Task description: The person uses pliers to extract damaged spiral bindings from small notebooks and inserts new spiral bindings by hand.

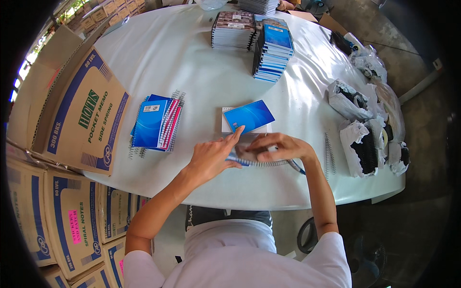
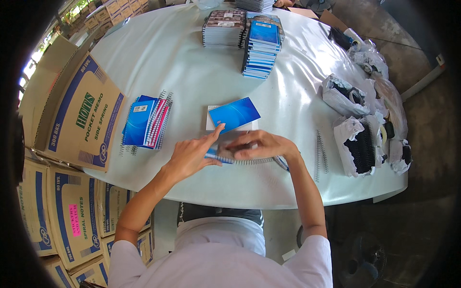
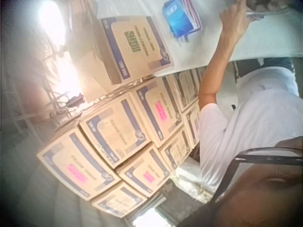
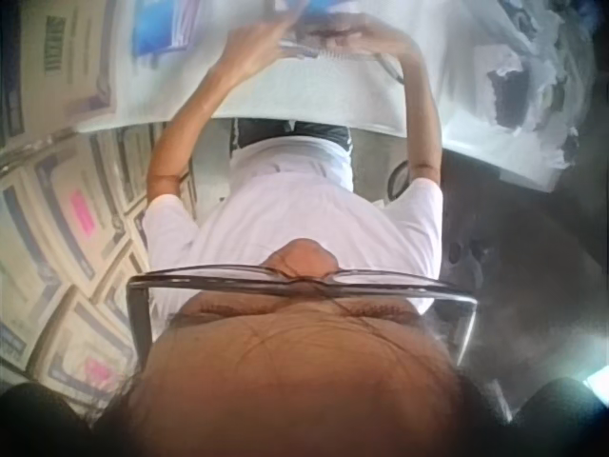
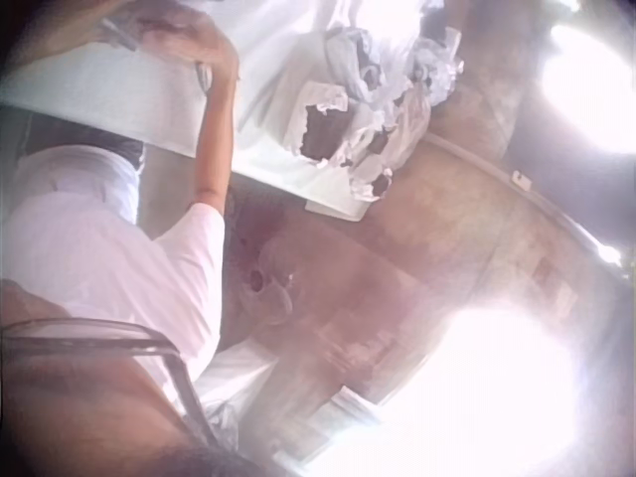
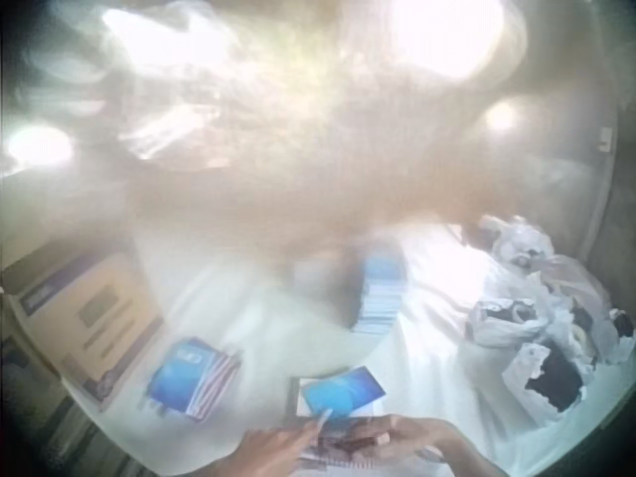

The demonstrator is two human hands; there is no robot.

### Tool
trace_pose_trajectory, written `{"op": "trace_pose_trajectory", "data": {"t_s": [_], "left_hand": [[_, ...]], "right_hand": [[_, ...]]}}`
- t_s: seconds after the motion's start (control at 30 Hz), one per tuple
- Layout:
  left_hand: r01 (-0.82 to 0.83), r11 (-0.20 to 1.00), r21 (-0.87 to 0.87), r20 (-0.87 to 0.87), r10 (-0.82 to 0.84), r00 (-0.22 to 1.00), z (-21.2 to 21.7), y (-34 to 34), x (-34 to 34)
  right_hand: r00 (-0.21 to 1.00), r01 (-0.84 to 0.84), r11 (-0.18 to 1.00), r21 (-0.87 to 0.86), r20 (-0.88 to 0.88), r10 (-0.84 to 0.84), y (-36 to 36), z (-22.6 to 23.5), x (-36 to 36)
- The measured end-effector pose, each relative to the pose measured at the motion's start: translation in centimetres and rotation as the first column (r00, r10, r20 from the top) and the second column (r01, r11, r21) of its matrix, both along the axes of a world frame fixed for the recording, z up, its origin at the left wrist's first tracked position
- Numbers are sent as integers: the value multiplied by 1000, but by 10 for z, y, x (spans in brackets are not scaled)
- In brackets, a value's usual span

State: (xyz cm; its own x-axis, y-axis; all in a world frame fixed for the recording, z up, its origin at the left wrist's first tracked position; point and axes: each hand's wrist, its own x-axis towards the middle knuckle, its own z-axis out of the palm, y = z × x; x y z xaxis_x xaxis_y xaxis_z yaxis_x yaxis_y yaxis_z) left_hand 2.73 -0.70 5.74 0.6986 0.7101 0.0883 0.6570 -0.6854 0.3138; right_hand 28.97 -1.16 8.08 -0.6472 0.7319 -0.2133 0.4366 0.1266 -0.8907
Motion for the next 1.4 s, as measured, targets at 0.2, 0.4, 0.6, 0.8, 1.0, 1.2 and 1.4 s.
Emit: {"op": "trace_pose_trajectory", "data": {"t_s": [0.2, 0.4, 0.6, 0.8, 1.0, 1.2, 1.4], "left_hand": [[-56, 991, 123, -77, 66, 995, 2, 6, -6], [-93, 994, -49, 48, 96, 994, -1, 5, -9], [-90, 995, -47, 174, 97, 980, -6, 4, -10], [-176, 959, -222, 52, 192, 980, 0, 9, -3], [3, 932, -363, -140, -57, 988, 24, 6, -19], [67, 964, -258, 94, -44, 995, -3, -1, -22], [-22, 909, -417, 388, 200, 900, -11, -12, -26]], "right_hand": [[992, 34, 999, -22, -120, -37, 13, -7, 0], [986, 10, 998, -60, -168, -20, 11, -7, -4], [984, 14, 996, -87, -174, -29, 8, -3, -3], [978, 75, 991, -113, -186, -95, 6, 6, 3], [997, -39, 995, -90, -73, 33, -5, 14, 2], [975, -36, 995, -88, -223, 15, -9, 4, -4], [977, 1, 994, -106, -210, -23, -13, 6, -16]]}}
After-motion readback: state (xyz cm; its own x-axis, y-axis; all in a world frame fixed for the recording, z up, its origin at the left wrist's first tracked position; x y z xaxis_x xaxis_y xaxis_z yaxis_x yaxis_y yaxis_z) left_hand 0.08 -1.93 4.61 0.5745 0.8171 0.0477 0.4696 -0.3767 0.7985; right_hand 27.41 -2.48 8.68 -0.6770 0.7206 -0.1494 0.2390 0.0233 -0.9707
